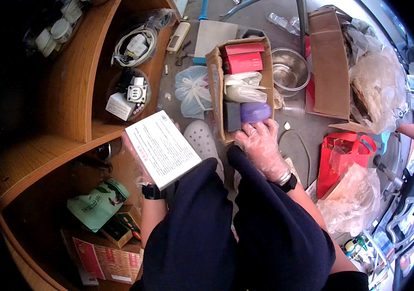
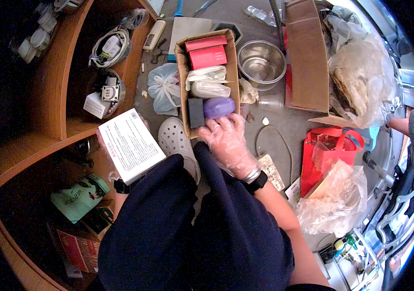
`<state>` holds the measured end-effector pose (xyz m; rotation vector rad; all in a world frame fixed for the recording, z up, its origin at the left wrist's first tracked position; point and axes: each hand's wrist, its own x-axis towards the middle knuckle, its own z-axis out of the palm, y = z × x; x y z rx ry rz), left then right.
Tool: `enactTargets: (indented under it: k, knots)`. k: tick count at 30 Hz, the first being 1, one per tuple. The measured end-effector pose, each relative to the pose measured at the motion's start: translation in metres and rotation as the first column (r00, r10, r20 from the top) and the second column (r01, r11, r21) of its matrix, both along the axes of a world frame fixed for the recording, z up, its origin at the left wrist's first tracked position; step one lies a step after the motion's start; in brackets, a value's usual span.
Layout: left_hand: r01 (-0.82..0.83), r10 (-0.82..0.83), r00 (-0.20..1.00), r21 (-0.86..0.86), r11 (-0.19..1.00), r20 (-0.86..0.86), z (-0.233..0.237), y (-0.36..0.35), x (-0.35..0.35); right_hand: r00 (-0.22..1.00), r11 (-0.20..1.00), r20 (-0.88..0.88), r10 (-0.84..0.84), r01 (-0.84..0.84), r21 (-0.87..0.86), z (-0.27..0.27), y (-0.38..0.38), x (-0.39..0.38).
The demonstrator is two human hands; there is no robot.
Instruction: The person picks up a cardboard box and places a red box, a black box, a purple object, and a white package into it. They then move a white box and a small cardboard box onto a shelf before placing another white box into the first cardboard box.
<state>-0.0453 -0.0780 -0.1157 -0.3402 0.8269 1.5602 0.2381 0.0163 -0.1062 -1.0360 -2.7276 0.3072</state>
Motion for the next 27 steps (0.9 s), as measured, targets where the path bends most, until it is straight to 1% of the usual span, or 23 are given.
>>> enactTargets:
  k: [5, 8, 10, 13, 15, 16, 17, 19, 20, 21, 22, 23, 24, 25, 26, 27]
  knots:
    - [-0.003, 0.003, 1.0, 0.033, 0.999, 0.013, 0.001, -0.001, 0.003, 1.0, 1.0, 0.009, 0.002, -0.002, -0.005, 0.0, 0.001, 0.001]
    - [-0.004, 0.004, 1.0, 0.038, 0.999, 0.014, 0.004, -0.001, 0.004, 0.999, 0.999, 0.053, 0.013, -0.01, -0.052, 0.0, 0.001, 0.002]
    - [0.002, -0.002, 1.0, 0.034, 0.999, -0.002, 0.003, -0.001, 0.002, 1.0, 1.0, -0.014, 0.007, -0.007, -0.012, -0.001, 0.001, 0.001]
    - [0.005, -0.006, 1.0, 0.043, 0.999, 0.03, -0.002, -0.003, 0.002, 0.999, 1.0, -0.041, 0.003, -0.003, 0.008, -0.003, 0.0, 0.001]
    - [0.042, -0.042, 0.999, 0.0, 0.999, -0.012, 0.003, -0.002, 0.005, 1.0, 1.0, -0.023, 0.004, -0.004, 0.008, -0.001, 0.0, 0.001]
    - [0.061, -0.06, 0.998, 0.072, 0.996, -0.017, -0.001, -0.006, 0.003, 1.0, 1.0, -0.004, 0.004, -0.004, 0.01, 0.0, 0.0, 0.001]
    - [0.061, -0.06, 0.998, 0.073, 0.995, -0.02, -0.012, -0.009, -0.002, 1.0, 1.0, -0.006, 0.004, -0.004, 0.011, -0.001, 0.0, 0.001]
    - [0.011, -0.01, 0.996, 0.011, 1.0, -0.087, -0.033, -0.014, -0.012, 1.0, 1.0, 0.021, 0.01, -0.009, -0.027, -0.003, 0.0, 0.002]
    - [-0.046, 0.047, 0.995, 0.017, 0.999, -0.093, -0.011, -0.003, 0.005, 1.0, 1.0, 0.017, 0.009, -0.008, -0.025, -0.003, 0.0, 0.003]
    - [-0.043, 0.045, 0.994, 0.02, 0.999, -0.102, -0.006, 0.003, 0.011, 0.999, 0.999, 0.039, 0.011, -0.009, -0.037, -0.003, -0.001, 0.003]
    - [-0.002, 0.001, 0.991, -0.006, 1.0, -0.133, -0.002, 0.009, 0.011, 0.998, 0.999, 0.057, 0.011, -0.009, -0.047, -0.002, -0.001, 0.003]
    - [0.037, -0.042, 0.985, -0.031, 0.999, -0.17, 0.002, 0.015, 0.009, 0.999, 0.999, 0.037, 0.006, -0.005, -0.04, -0.002, -0.002, 0.004]
    - [0.06, -0.051, 0.989, 0.061, 0.996, -0.138, -0.009, 0.015, 0.002, 0.997, 0.999, 0.073, 0.014, -0.01, -0.052, -0.002, -0.003, 0.006]
    - [0.083, -0.035, 0.944, 0.134, 0.988, -0.329, 0.014, 0.025, 0.015, 0.995, 0.998, 0.1, 0.025, -0.019, -0.06, -0.004, -0.003, 0.007]
    - [0.098, -0.056, 0.879, 0.065, 0.993, -0.474, 0.01, 0.026, 0.017, 0.997, 1.0, 0.068, 0.02, -0.018, -0.025, -0.007, -0.003, 0.008]
    - [0.005, 0.006, 0.949, 0.033, 0.999, -0.315, 0.003, 0.019, 0.017, 0.999, 1.0, 0.032, 0.019, -0.019, 0.01, -0.012, -0.004, 0.009]
